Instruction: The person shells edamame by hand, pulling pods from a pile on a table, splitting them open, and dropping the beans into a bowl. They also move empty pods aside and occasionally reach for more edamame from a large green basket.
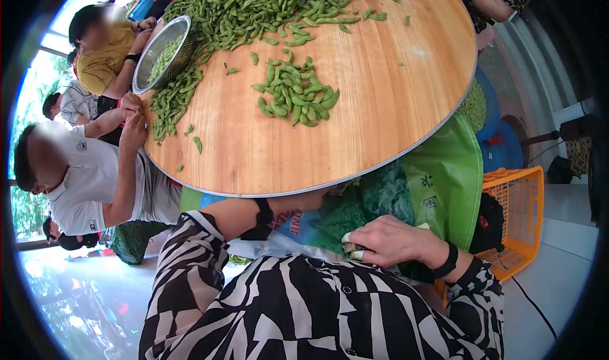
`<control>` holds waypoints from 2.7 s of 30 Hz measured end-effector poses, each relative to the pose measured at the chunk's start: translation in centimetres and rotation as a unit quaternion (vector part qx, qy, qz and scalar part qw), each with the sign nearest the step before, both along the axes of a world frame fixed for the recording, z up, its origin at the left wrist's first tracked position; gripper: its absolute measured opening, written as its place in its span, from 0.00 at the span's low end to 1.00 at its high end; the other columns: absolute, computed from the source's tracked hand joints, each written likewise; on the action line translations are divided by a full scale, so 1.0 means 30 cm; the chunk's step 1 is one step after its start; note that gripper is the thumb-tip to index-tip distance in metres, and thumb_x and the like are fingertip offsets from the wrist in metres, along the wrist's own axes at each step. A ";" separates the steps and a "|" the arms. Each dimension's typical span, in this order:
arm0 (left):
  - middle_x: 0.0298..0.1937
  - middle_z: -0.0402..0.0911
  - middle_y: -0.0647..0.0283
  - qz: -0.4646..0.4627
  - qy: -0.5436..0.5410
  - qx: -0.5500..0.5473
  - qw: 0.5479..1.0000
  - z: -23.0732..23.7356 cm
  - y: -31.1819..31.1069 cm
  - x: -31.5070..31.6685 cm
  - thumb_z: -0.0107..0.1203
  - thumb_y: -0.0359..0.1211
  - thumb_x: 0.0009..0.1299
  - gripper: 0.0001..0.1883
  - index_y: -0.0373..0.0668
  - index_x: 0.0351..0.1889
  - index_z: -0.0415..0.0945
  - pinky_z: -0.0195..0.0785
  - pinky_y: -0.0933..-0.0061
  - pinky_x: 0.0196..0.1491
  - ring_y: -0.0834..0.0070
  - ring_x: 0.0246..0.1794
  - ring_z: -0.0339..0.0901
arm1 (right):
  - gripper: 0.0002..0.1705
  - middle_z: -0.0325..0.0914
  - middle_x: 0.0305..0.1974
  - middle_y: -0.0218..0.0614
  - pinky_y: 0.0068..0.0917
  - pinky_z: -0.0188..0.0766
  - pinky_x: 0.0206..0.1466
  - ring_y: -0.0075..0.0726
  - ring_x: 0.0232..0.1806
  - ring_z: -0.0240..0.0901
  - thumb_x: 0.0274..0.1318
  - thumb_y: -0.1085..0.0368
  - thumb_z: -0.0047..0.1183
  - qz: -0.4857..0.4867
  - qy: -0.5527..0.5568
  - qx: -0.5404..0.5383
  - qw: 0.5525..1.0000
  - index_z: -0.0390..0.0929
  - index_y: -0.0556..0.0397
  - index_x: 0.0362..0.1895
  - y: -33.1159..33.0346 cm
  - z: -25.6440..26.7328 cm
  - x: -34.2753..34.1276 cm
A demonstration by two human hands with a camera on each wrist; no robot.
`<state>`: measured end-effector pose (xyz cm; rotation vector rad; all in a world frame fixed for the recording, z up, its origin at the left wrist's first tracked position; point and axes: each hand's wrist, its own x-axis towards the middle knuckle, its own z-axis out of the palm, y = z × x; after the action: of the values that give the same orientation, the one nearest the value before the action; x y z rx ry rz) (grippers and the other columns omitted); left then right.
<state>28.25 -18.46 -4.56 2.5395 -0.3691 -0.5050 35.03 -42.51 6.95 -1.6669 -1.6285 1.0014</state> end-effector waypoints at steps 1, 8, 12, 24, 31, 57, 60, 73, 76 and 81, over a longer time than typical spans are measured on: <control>0.52 0.77 0.46 0.000 0.001 0.000 1.000 0.005 -0.006 0.016 0.50 0.36 0.65 0.21 0.42 0.57 0.73 0.64 0.59 0.57 0.53 0.55 0.73 | 0.12 0.77 0.26 0.47 0.47 0.71 0.32 0.56 0.30 0.76 0.46 0.64 0.51 0.000 0.001 0.000 1.000 0.73 0.55 0.36 0.000 -0.001 0.003; 0.43 0.79 0.47 0.196 0.102 -0.134 0.966 0.100 -0.087 0.060 0.51 0.38 0.67 0.16 0.38 0.47 0.75 0.65 0.59 0.54 0.54 0.46 0.76 | 0.11 0.77 0.25 0.48 0.47 0.71 0.32 0.57 0.29 0.75 0.46 0.64 0.51 -0.016 0.012 0.008 1.000 0.74 0.55 0.35 -0.001 -0.003 0.007; 0.45 0.79 0.47 0.130 0.060 -0.118 0.983 -0.019 -0.079 0.047 0.49 0.40 0.68 0.16 0.37 0.46 0.75 0.65 0.60 0.55 0.55 0.47 0.75 | 0.12 0.77 0.25 0.49 0.47 0.71 0.32 0.58 0.29 0.75 0.46 0.64 0.51 -0.026 0.018 0.008 0.999 0.74 0.55 0.35 -0.005 0.003 0.006; 0.46 0.79 0.48 0.152 -0.035 -0.114 0.981 -0.069 -0.057 0.037 0.51 0.35 0.65 0.16 0.37 0.49 0.75 0.65 0.60 0.56 0.54 0.50 0.74 | 0.12 0.76 0.25 0.49 0.47 0.70 0.32 0.58 0.30 0.75 0.46 0.64 0.52 -0.036 0.004 0.012 0.999 0.74 0.56 0.36 -0.006 -0.011 -0.010; 0.44 0.78 0.46 0.056 -0.036 -0.045 0.997 -0.027 -0.039 0.042 0.52 0.33 0.63 0.15 0.37 0.46 0.74 0.66 0.57 0.54 0.51 0.49 0.74 | 0.11 0.76 0.25 0.48 0.48 0.70 0.32 0.58 0.29 0.75 0.46 0.64 0.52 -0.038 0.007 0.010 0.999 0.74 0.55 0.35 -0.001 -0.010 -0.011; 0.43 0.81 0.64 0.330 0.121 -0.450 0.821 0.629 0.078 -0.125 0.49 0.25 0.72 0.10 0.37 0.50 0.71 0.70 0.79 0.38 0.80 0.37 0.78 | 0.18 0.75 0.26 0.37 0.26 0.69 0.27 0.30 0.22 0.73 0.63 0.68 0.43 -0.226 0.250 -0.058 0.940 0.68 0.60 0.57 0.143 0.205 0.038; 0.42 0.80 0.65 0.342 -0.008 -0.482 0.807 0.619 0.103 -0.058 0.54 0.24 0.69 0.09 0.37 0.46 0.73 0.70 0.80 0.40 0.79 0.39 0.79 | 0.22 0.72 0.23 0.31 0.16 0.61 0.22 0.16 0.18 0.63 0.67 0.67 0.36 -0.281 0.303 -0.026 0.910 0.64 0.57 0.63 0.199 0.219 0.045; 0.35 0.78 0.67 0.321 -0.093 -0.455 0.826 0.546 0.123 0.041 0.58 0.20 0.62 0.10 0.38 0.41 0.73 0.71 0.77 0.43 0.80 0.37 0.76 | 0.26 0.72 0.23 0.32 0.14 0.60 0.21 0.17 0.18 0.63 0.70 0.63 0.34 -0.315 0.366 0.045 0.874 0.55 0.56 0.69 0.319 0.201 0.049; 0.38 0.79 0.66 0.332 -0.051 -0.578 0.744 0.525 0.128 0.051 0.58 0.18 0.61 0.12 0.38 0.41 0.73 0.72 0.76 0.46 0.79 0.39 0.77 | 0.27 0.72 0.23 0.34 0.14 0.59 0.20 0.19 0.18 0.64 0.71 0.60 0.34 -0.310 0.404 0.036 0.860 0.53 0.55 0.70 0.312 0.205 0.053; 0.42 0.80 0.63 0.329 -0.031 -0.619 0.713 0.561 0.120 0.056 0.58 0.16 0.60 0.15 0.38 0.43 0.71 0.73 0.74 0.49 0.77 0.44 0.77 | 0.28 0.73 0.23 0.40 0.15 0.58 0.19 0.22 0.17 0.63 0.71 0.59 0.35 -0.319 0.394 0.044 0.861 0.53 0.54 0.71 0.310 0.218 0.063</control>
<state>29.93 -14.87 12.26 1.1871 0.1867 0.1399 36.92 -33.22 13.48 -1.3067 -0.5153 1.0235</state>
